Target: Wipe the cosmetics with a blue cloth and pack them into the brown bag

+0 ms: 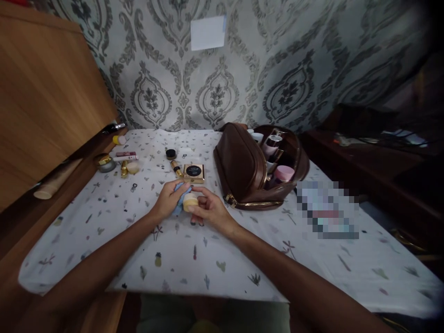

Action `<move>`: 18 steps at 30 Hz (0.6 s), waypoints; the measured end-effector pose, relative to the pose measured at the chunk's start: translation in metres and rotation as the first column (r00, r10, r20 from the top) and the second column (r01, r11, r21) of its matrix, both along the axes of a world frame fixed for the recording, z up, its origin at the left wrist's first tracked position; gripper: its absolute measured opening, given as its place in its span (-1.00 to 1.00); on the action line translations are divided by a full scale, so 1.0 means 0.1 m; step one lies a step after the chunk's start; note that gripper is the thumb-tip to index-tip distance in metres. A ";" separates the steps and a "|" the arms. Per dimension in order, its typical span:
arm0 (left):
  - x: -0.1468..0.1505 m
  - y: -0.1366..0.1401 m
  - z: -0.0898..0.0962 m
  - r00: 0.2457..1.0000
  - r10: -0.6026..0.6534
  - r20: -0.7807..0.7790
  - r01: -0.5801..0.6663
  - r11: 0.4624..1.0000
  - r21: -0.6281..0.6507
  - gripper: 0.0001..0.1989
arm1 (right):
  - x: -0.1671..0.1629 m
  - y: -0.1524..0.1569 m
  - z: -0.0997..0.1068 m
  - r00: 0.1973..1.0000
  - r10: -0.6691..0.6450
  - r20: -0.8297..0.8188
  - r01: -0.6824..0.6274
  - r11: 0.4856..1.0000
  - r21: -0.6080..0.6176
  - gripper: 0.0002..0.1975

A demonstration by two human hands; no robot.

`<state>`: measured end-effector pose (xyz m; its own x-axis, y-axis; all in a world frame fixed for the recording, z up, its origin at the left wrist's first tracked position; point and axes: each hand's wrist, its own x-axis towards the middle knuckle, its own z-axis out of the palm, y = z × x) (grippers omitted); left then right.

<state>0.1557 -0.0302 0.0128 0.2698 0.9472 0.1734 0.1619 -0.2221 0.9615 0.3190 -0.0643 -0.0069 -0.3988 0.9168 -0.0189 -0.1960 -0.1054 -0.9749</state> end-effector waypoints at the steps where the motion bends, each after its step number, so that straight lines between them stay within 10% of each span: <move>1: 0.00 0.01 -0.01 1.000 0.008 0.017 -0.007 1.000 -0.013 -0.56 | 0.00 0.00 0.01 1.000 0.003 -0.010 -0.003 1.000 -0.007 -0.27; 8: 0.01 -0.01 -0.01 0.994 0.097 -0.049 -0.093 0.993 0.073 -0.59 | 0.05 0.02 0.03 0.994 -0.097 -0.050 0.095 0.995 -0.040 -0.39; 18: 0.04 -0.12 -0.02 0.961 -0.101 -0.258 0.149 0.973 0.175 -0.63 | 0.07 0.02 -0.06 0.993 -0.120 -0.011 0.120 0.992 0.038 -0.44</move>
<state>0.1594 -0.0427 0.0111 0.4411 0.8586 0.2612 0.3464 -0.4313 0.8331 0.3255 -0.0621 -0.0126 -0.2858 0.9581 0.0206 -0.2138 -0.0429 -0.9759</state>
